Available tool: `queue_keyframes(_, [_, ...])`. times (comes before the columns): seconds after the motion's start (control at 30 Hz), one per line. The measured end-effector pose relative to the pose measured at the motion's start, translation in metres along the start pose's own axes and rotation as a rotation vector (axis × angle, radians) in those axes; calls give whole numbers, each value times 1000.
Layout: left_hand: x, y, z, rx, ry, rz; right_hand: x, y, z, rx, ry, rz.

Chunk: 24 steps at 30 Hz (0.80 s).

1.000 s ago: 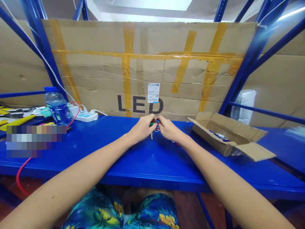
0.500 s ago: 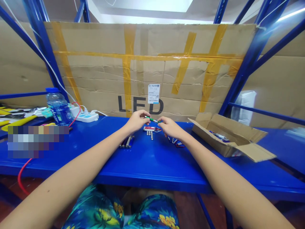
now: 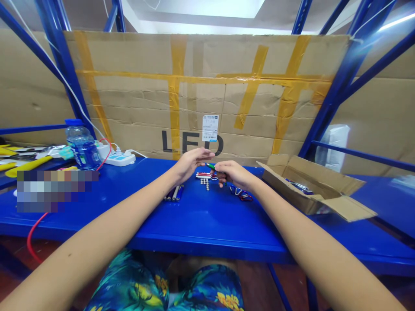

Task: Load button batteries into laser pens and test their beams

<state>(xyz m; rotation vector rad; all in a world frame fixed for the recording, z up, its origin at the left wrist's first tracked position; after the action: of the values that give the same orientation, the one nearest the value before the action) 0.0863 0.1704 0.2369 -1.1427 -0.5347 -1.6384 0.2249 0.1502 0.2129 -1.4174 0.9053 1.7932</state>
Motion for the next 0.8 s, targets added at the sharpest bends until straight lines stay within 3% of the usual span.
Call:
queue_keyframes(0.1, [-1,-12,1,9,-75,-171,-3,-3,-1,44,-40,-84])
queue_keyframes(0.3, [-13,-30,4,39,-141,-166,-5,-8,0,98,-55,-246])
queue_keyframes(0.8, [-17,-21,1,23,-180,-111,-9,-6,-1,174,-52,-327])
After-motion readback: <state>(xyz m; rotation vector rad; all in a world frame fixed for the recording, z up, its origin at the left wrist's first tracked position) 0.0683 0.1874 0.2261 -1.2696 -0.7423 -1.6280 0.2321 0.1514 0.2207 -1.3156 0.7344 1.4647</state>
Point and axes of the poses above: each hand's wrist, its own z-axis towards the middle knuckle, its own y-axis out of the palm, x = y × z, the point moved 6 cm from there along z, towards the middle knuckle, and after that the axes turned 13 degrees about z, right-handed, at the moved point
